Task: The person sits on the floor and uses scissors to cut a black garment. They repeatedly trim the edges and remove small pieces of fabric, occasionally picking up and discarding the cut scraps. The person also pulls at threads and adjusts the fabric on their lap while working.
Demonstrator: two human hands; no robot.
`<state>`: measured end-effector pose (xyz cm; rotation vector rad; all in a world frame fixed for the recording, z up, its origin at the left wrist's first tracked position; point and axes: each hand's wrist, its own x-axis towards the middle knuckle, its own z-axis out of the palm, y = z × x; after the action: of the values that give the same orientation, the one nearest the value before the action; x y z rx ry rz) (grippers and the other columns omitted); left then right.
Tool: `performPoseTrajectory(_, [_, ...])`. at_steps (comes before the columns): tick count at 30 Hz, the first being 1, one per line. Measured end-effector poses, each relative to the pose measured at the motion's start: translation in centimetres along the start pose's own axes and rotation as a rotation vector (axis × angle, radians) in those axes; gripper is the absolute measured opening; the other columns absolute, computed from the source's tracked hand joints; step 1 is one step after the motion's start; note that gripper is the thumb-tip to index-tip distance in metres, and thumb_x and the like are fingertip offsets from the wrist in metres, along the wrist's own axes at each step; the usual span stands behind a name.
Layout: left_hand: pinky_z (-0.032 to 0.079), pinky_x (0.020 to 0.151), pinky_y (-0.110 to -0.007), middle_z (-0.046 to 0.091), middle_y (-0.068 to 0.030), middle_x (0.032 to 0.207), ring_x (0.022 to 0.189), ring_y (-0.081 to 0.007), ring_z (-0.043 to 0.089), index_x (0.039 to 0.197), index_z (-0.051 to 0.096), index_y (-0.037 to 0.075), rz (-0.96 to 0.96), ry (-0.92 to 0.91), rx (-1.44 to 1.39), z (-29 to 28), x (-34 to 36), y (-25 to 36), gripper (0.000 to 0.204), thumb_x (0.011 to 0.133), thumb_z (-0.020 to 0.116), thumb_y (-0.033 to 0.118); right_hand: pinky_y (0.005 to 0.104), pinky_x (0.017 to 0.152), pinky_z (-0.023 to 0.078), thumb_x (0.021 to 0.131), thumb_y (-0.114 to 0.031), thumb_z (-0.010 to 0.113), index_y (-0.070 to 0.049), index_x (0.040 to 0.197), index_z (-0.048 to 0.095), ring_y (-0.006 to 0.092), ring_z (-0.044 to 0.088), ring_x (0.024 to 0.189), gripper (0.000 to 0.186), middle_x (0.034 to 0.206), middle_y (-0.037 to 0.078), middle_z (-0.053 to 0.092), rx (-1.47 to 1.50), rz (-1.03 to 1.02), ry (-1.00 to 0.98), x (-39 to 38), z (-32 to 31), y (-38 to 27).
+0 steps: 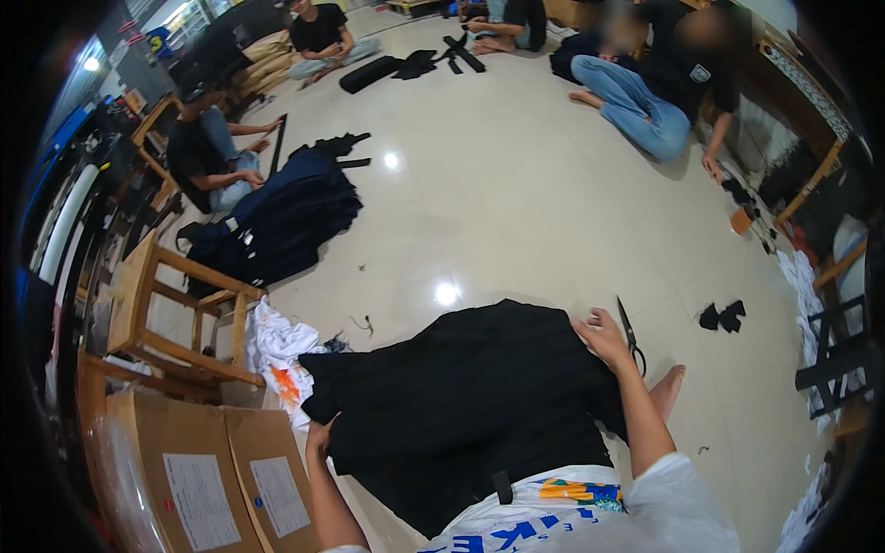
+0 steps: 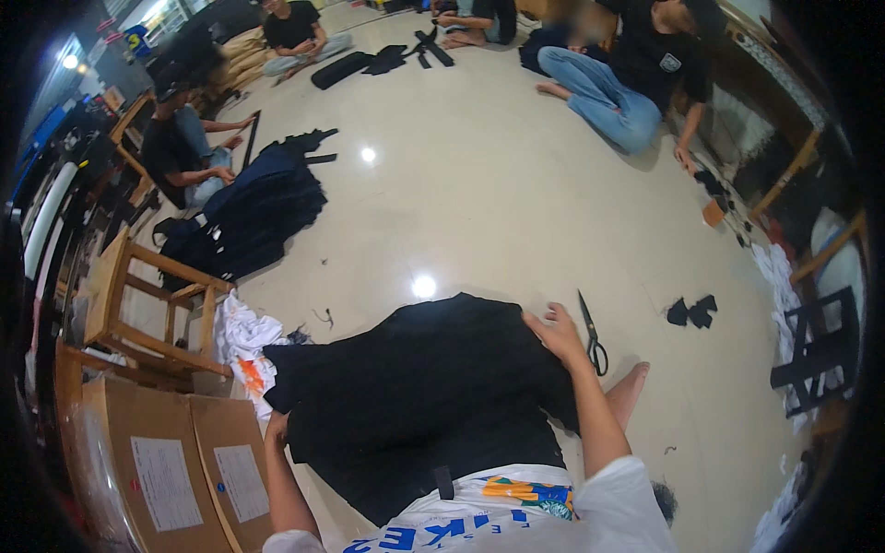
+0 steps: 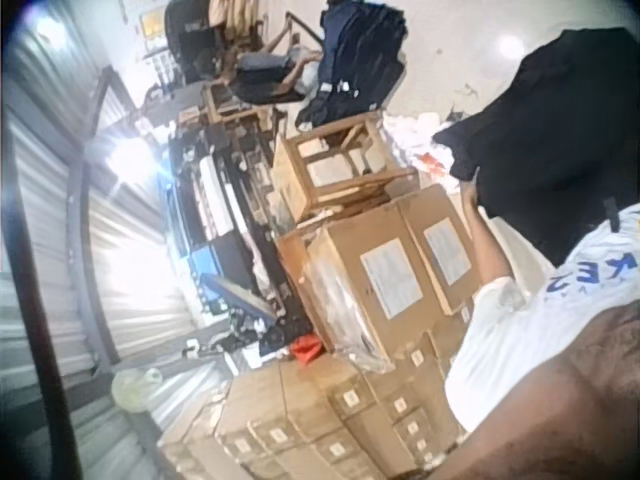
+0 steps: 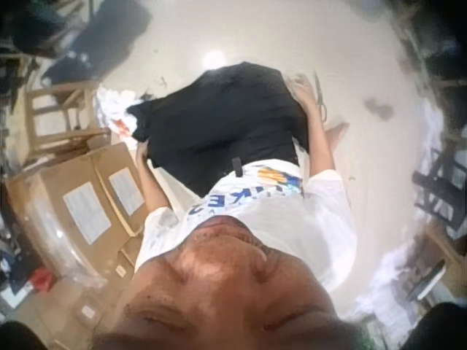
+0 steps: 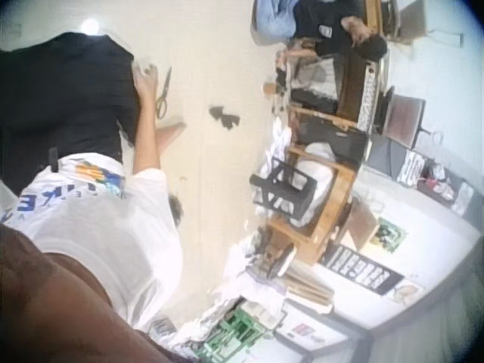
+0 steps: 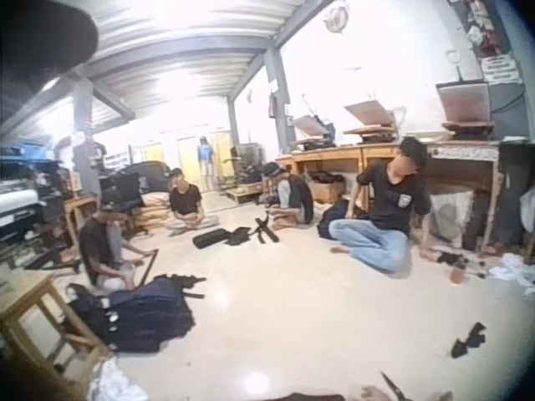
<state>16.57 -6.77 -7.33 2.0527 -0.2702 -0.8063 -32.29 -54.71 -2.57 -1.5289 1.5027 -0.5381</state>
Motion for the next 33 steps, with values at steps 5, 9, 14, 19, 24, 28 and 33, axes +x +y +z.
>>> performPoseTrajectory(5, [0.06, 0.076, -0.044, 0.074, -0.0226, 0.104, 0.088, -0.0307, 0.074, 0.124, 0.061, -0.009, -0.197, 0.148, 0.121, 0.0, -2.7, 8.4, 0.051, 0.092, 0.075, 0.028, 0.0334, 0.084, 0.055, 0.091, -0.047, 0.077, 0.0, 0.117, 0.071, 0.0215, 0.069, 0.095, 0.055, 0.1, 0.014, 0.073, 0.017, 0.099, -0.604, 4.6, 6.8, -7.5])
performPoseTrajectory(9, [0.054, 0.088, -0.047, 0.072, -0.0298, 0.106, 0.101, -0.0424, 0.071, 0.117, 0.067, -0.007, 0.151, 0.432, 0.654, -1.5, -4.7, 13.6, 0.045, 0.095, 0.07, 0.032, 0.0358, 0.076, 0.051, 0.096, -0.022, 0.07, -0.004, 0.094, 0.071, 0.0181, 0.062, 0.08, 0.019, 0.087, 0.005, 0.071, 0.091, -0.287, -0.504, 4.3, 7.4, -9.3])
performPoseTrajectory(14, [0.052, 0.091, -0.048, 0.071, -0.0299, 0.11, 0.106, -0.0471, 0.067, 0.119, 0.068, -0.004, 0.25, 0.567, 0.686, -1.3, -7.2, 18.4, 0.04, 0.096, 0.065, 0.029, 0.0354, 0.077, 0.052, 0.096, -0.029, 0.072, -0.002, 0.099, 0.071, 0.0217, 0.064, 0.08, 0.027, 0.087, 0.012, 0.071, -0.155, -0.548, -0.184, 0.8, 8.3, -8.8])
performPoseTrajectory(19, [0.053, 0.087, -0.043, 0.072, -0.0283, 0.105, 0.101, -0.044, 0.07, 0.118, 0.066, -0.006, 0.419, 0.559, 0.52, -0.7, -11.6, 25.1, 0.035, 0.098, 0.063, 0.022, 0.0318, 0.076, 0.05, 0.096, -0.032, 0.072, 0.0, 0.109, 0.068, 0.0156, 0.06, 0.082, 0.034, 0.091, 0.007, 0.068, -0.277, -0.486, -0.434, 0.3, 7.6, -10.7])
performPoseTrajectory(24, [0.049, 0.084, -0.029, 0.072, -0.0067, 0.097, 0.09, -0.0105, 0.059, 0.117, 0.065, -0.005, 0.585, 0.47, 0.256, -1.3, -15.2, 31.5, 0.025, 0.101, 0.062, 0.014, 0.0234, 0.079, 0.043, 0.103, -0.025, 0.067, -0.005, 0.11, 0.067, 0.0068, 0.054, 0.088, 0.021, 0.095, -0.004, 0.062, 0.736, -0.291, -0.509, -1.3, 5.7, -12.7])
performPoseTrajectory(28, [0.049, 0.084, -0.026, 0.07, -0.0043, 0.103, 0.092, -0.0103, 0.06, 0.12, 0.066, -0.004, 0.651, 0.439, 0.035, -1.3, -15.5, 36.6, 0.03, 0.104, 0.061, 0.021, 0.0302, 0.096, 0.053, 0.107, -0.03, 0.058, -0.007, 0.125, 0.065, 0.0139, 0.065, 0.11, 0.03, 0.115, 0.001, 0.07, 1.409, -0.194, -0.445, -3.3, 0.9, -13.7])
performPoseTrajectory(33, [0.049, 0.096, -0.03, 0.067, -0.0104, 0.12, 0.105, -0.0179, 0.064, 0.136, 0.062, 0.0, 0.704, 0.338, 0.019, 0.3, -12.3, 45.6, 0.053, 0.103, 0.062, 0.04, 0.0365, 0.095, 0.057, 0.109, -0.038, 0.052, -0.005, 0.128, 0.066, 0.0226, 0.071, 0.106, 0.041, 0.121, 0.009, 0.072, 1.535, -0.189, -0.417, -4.0, -6.0, -16.7])
